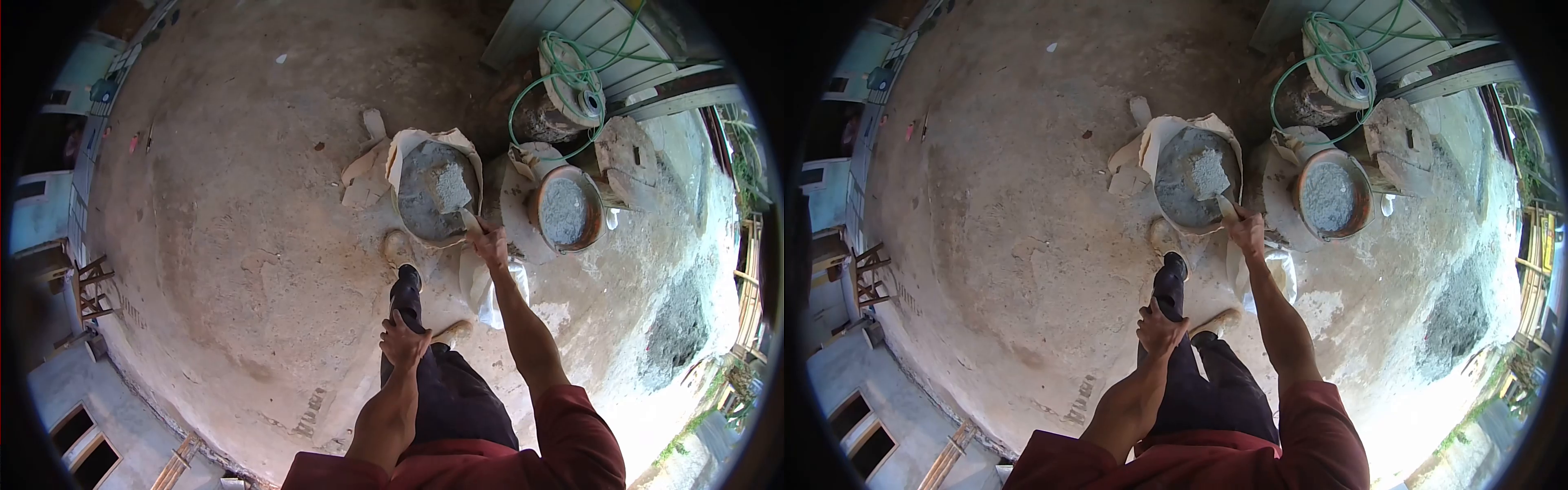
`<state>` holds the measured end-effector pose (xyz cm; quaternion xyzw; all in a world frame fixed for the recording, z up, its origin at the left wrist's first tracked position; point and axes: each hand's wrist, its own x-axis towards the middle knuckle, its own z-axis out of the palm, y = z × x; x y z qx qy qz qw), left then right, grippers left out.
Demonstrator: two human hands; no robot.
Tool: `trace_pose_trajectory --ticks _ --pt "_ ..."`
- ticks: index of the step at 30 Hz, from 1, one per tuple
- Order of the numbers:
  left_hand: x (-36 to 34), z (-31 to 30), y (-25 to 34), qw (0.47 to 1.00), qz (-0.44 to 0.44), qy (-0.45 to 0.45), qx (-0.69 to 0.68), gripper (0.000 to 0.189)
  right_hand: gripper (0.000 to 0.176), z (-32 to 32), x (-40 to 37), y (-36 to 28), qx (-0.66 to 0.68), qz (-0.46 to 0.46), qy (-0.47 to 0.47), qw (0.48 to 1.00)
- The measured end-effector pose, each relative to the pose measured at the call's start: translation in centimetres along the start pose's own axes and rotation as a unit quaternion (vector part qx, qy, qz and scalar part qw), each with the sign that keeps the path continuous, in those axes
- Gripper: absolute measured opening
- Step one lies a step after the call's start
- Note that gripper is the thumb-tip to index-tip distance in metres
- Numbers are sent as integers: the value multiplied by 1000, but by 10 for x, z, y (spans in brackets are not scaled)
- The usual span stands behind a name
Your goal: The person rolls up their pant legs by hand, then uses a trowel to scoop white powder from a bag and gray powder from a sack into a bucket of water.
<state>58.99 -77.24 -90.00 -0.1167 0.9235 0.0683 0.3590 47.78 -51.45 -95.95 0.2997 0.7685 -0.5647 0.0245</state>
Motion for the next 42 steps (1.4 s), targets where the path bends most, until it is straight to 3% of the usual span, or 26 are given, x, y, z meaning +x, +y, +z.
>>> trace_pose_trajectory --ticks 15,22,31,42 --pt "-7 16 -10 999 18 28 27 92 37 -61 -54 -36 17 33 25 999" --pt "-8 20 -9 998 22 29 43 91 38 -129 -93 -43 148 45 49 987" --pt "-12 22 -6 997 31 32 59 90 32 -233 -111 -53 34 76 146 986" --pt "-15 27 -7 997 33 32 55 91 22 -288 -71 -35 -38 201 139 969"
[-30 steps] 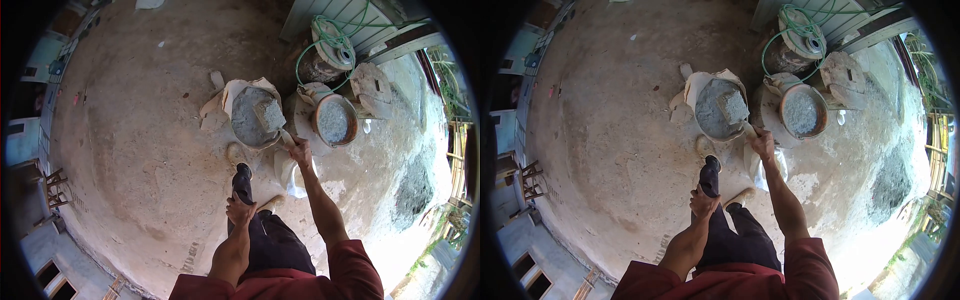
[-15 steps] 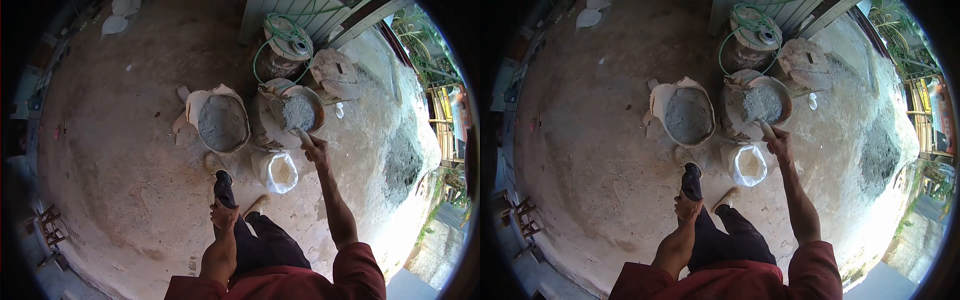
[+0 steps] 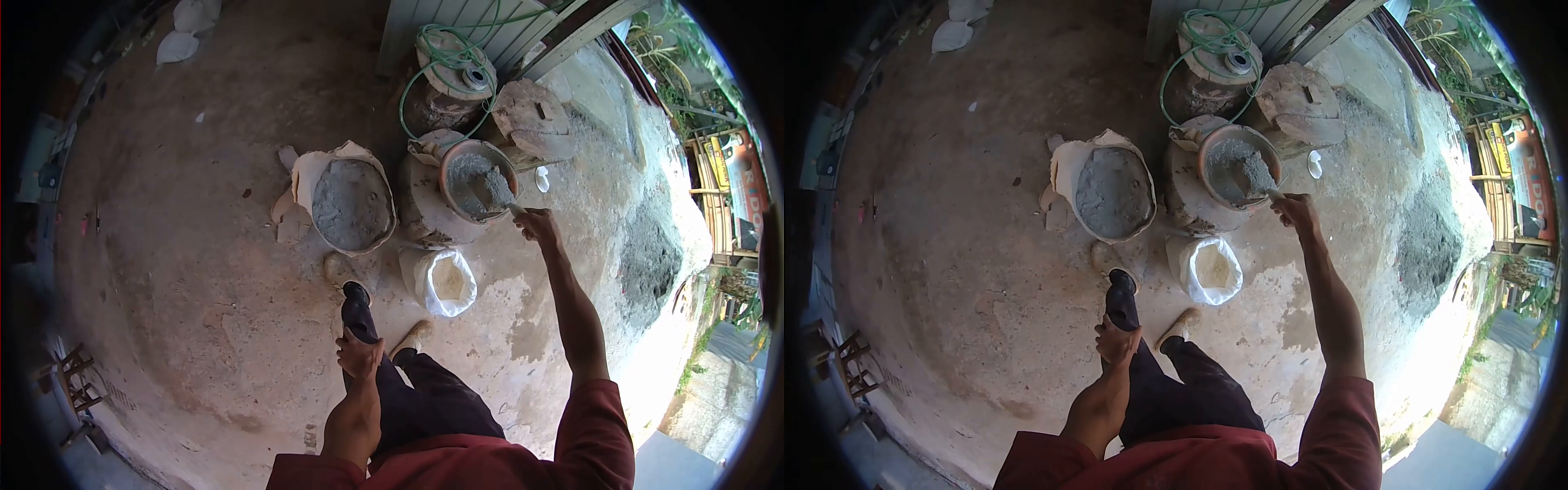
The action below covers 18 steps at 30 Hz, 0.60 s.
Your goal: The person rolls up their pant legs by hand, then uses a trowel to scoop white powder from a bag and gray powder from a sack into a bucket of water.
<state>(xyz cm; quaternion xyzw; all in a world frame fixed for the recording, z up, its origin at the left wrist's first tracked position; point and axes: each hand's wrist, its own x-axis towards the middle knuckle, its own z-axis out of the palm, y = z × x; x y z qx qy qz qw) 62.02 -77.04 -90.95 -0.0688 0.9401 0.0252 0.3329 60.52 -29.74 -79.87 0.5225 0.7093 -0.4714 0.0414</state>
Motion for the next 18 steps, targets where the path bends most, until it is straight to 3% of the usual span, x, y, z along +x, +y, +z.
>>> trace_pose_trajectory --ticks 18 --pt "5 -3 -2 1000 -5 -11 -11 92 17 -13 27 -22 -188 -17 -14 982"
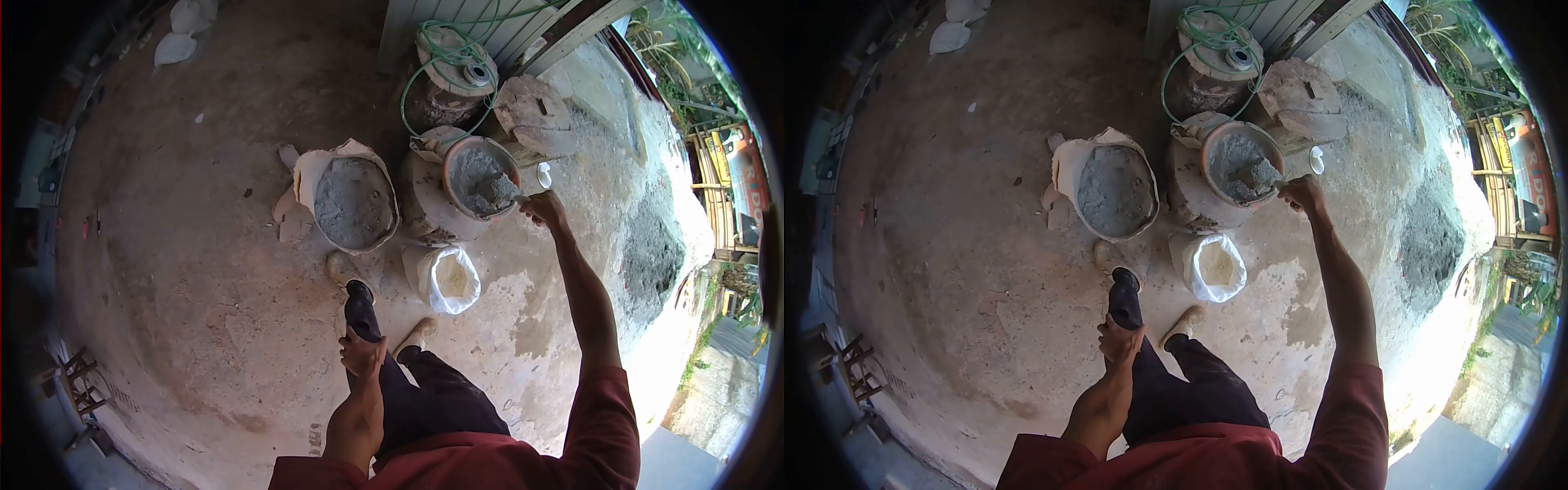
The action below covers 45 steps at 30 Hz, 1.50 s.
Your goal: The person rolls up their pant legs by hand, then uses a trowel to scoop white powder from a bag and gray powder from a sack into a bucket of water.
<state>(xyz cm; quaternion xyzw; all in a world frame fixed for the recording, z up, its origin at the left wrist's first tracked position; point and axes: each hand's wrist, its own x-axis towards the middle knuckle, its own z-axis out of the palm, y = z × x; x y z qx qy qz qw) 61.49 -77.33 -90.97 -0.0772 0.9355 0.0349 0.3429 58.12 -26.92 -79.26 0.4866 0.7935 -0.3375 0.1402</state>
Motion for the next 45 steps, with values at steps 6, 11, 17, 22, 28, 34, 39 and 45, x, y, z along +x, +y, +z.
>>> trace_pose_trajectory --ticks 6,11,17,22,28,34,39,45 --pt "-1 -2 1 1000 1 10 -2 92 15 -8 20 -6 -100 -25 5 995" --pt "-2 -4 4 1000 -11 2 7 91 14 -18 24 -18 -145 -29 7 989" --pt "-5 -1 3 1000 -24 15 -9 89 14 -27 24 -32 -184 -24 17 983" --pt "-5 5 8 999 -11 33 -2 87 11 -34 33 -39 -230 -54 27 971" --pt "-8 12 9 997 -55 12 -50 93 13 -39 32 -56 -283 -99 38 953" --pt "-10 15 8 994 -59 5 -87 97 34 -26 35 -64 -436 -154 152 874" --pt "-10 16 7 990 -80 -7 -115 94 41 -8 9 -78 -478 -185 169 842" --pt "-11 19 8 988 -96 -17 -124 91 24 4 -10 -86 -504 -223 159 819"
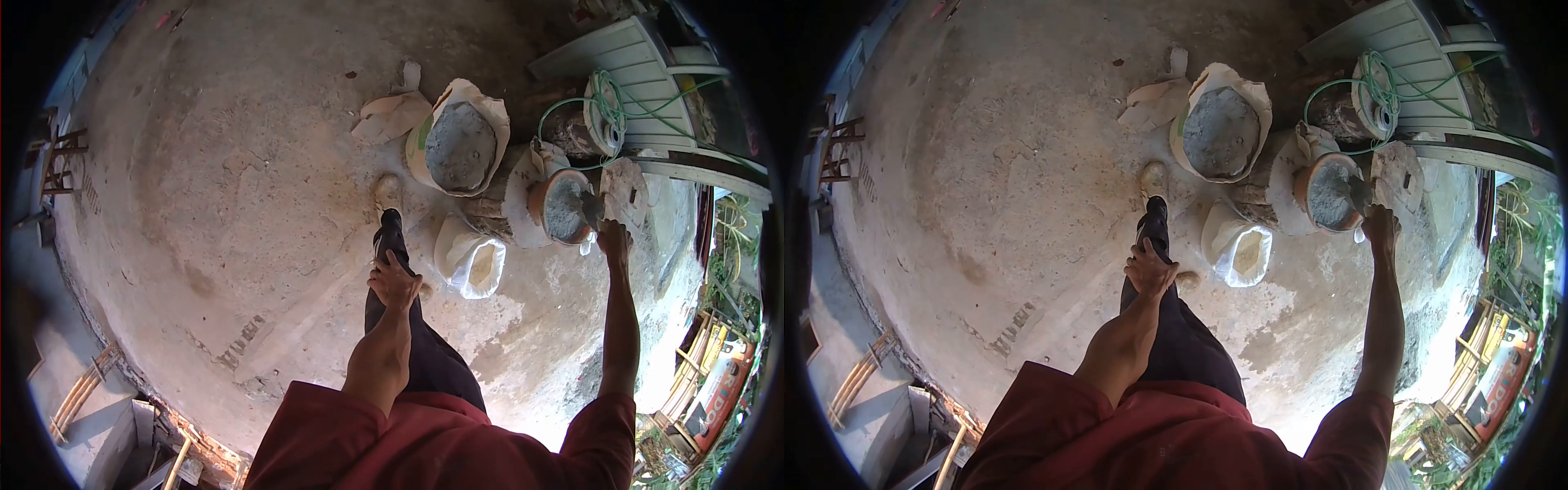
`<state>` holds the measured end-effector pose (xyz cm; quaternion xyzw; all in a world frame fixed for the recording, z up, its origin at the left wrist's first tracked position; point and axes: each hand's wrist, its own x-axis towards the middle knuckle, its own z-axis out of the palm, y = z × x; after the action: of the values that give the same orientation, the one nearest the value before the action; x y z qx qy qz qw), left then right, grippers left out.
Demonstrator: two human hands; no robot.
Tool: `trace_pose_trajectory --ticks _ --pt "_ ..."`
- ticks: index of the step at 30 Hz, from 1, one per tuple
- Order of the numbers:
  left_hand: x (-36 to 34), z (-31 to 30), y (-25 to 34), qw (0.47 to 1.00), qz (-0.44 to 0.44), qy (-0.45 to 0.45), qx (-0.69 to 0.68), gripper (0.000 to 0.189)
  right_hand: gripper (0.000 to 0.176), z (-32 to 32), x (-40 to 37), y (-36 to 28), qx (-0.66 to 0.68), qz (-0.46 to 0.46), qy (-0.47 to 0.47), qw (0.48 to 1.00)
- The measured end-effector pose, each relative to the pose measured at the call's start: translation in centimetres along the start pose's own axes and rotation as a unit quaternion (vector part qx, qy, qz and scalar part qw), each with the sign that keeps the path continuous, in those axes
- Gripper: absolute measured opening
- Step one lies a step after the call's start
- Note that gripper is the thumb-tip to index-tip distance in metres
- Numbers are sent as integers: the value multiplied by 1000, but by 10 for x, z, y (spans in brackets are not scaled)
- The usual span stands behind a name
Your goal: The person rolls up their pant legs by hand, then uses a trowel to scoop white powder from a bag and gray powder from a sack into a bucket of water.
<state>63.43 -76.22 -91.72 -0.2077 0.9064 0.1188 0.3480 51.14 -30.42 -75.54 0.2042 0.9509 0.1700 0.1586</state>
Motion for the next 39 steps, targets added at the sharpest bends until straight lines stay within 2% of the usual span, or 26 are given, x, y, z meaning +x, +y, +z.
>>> trace_pose_trajectory --ticks 3,5,7,11,12,13,14,15,21,23,26,29,31,34,37,38,39 --pt "-3 -4 -1 1000 5 4 1 92 31 11 5 8 -25 3 5 1000" --pt "-2 3 -5 999 26 35 -4 93 33 12 -1 12 -2 16 41 999" --pt "-4 -1 -4 1000 24 17 -10 93 33 16 -6 13 14 -8 89 996" --pt "-4 5 -9 999 35 27 12 90 29 27 -10 7 46 -36 141 988" --pt "-4 7 -10 998 40 45 14 89 25 39 -7 9 48 -44 160 985" --pt "-2 11 -11 998 40 55 20 90 13 45 -7 7 65 -64 171 981" --pt "-4 6 -10 998 34 43 15 90 14 78 11 17 49 -70 181 980" --pt "-2 6 -10 1000 24 5 13 95 16 74 4 6 54 -57 204 976" --pt "7 13 -14 999 30 -11 -1 95 16 72 -8 -8 74 -26 139 987" --pt "12 16 -14 999 33 -9 1 95 12 76 -16 -9 80 -33 163 983" --pt "15 21 -13 999 37 -9 4 96 19 77 -26 -5 98 -15 174 980" --pt "14 17 -14 999 34 -8 7 96 30 54 -47 -5 149 -12 143 978" --pt "11 7 -13 999 36 -13 2 96 38 49 -60 -8 138 40 172 975" --pt "7 -2 -10 999 31 16 10 94 45 38 -82 -18 172 68 119 976" --pt "8 5 -14 997 58 41 19 89 43 46 -108 -32 284 121 196 931" --pt "8 2 -12 998 49 23 13 97 42 42 -114 -36 288 124 195 930" --pt "5 -1 -11 998 51 24 15 96 40 43 -118 -42 282 152 202 926"
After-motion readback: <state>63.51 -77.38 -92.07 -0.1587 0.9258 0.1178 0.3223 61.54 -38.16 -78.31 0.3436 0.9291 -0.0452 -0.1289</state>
